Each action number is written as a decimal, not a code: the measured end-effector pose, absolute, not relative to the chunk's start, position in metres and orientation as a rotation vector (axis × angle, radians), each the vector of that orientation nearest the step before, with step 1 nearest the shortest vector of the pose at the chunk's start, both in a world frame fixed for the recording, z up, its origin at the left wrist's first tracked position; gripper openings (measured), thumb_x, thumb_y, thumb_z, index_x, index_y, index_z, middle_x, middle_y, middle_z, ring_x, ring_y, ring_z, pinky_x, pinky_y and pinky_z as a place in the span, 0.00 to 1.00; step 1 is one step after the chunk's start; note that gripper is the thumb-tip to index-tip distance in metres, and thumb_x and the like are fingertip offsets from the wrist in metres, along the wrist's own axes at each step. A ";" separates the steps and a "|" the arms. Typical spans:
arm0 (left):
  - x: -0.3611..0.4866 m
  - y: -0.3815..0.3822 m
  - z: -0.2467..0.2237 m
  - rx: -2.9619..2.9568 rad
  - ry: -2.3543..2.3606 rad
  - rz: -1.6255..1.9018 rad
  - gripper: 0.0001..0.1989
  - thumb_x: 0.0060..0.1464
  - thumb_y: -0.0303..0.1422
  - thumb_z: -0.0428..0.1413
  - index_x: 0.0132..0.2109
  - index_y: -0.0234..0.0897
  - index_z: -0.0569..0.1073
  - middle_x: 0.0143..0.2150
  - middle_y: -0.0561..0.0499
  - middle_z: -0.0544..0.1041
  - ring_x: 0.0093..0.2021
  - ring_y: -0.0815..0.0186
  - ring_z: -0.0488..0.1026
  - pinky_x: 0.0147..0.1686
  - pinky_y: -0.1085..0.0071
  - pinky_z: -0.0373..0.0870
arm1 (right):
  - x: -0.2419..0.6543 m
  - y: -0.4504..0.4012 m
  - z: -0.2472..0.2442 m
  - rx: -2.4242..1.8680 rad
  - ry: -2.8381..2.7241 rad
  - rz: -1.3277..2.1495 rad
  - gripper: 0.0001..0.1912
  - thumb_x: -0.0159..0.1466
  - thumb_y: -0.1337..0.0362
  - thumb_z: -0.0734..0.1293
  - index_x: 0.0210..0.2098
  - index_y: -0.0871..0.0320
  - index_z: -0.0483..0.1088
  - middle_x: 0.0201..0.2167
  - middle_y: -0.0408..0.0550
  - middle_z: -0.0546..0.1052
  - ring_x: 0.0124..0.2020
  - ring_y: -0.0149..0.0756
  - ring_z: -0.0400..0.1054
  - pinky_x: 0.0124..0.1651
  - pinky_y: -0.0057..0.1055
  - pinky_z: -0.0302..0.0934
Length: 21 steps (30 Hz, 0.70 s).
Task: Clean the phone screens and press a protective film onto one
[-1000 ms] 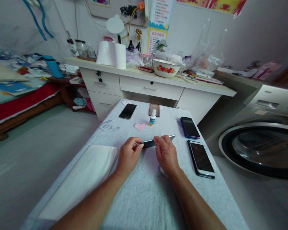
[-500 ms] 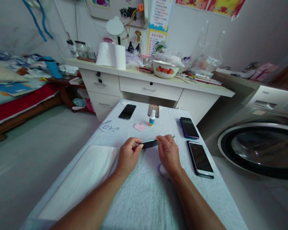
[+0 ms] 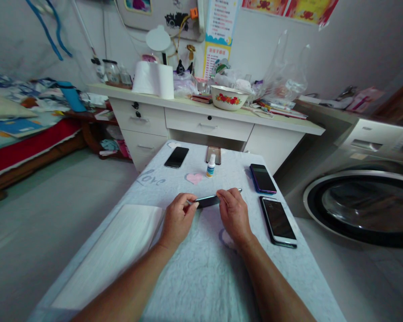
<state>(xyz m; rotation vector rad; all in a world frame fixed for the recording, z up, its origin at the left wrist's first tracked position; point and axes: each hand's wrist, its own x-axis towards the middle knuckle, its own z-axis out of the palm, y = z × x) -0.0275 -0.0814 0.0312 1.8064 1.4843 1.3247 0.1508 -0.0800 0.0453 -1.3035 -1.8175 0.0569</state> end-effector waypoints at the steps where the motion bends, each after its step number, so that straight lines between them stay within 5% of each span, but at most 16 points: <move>1: -0.027 -0.081 0.031 1.804 1.486 1.327 0.06 0.56 0.31 0.54 0.39 0.37 0.74 0.29 0.55 0.73 0.28 0.70 0.70 0.31 0.74 0.67 | 0.151 -0.080 0.045 -1.301 -1.818 0.056 0.13 0.68 0.71 0.59 0.44 0.59 0.74 0.34 0.48 0.70 0.34 0.34 0.68 0.40 0.30 0.63; 21: -0.028 -0.080 0.030 1.785 1.462 1.337 0.05 0.57 0.32 0.53 0.38 0.38 0.73 0.28 0.55 0.72 0.29 0.69 0.71 0.32 0.74 0.67 | 0.166 -0.074 0.042 -1.410 -1.744 -0.060 0.12 0.68 0.69 0.58 0.42 0.58 0.74 0.34 0.47 0.70 0.34 0.34 0.67 0.39 0.30 0.62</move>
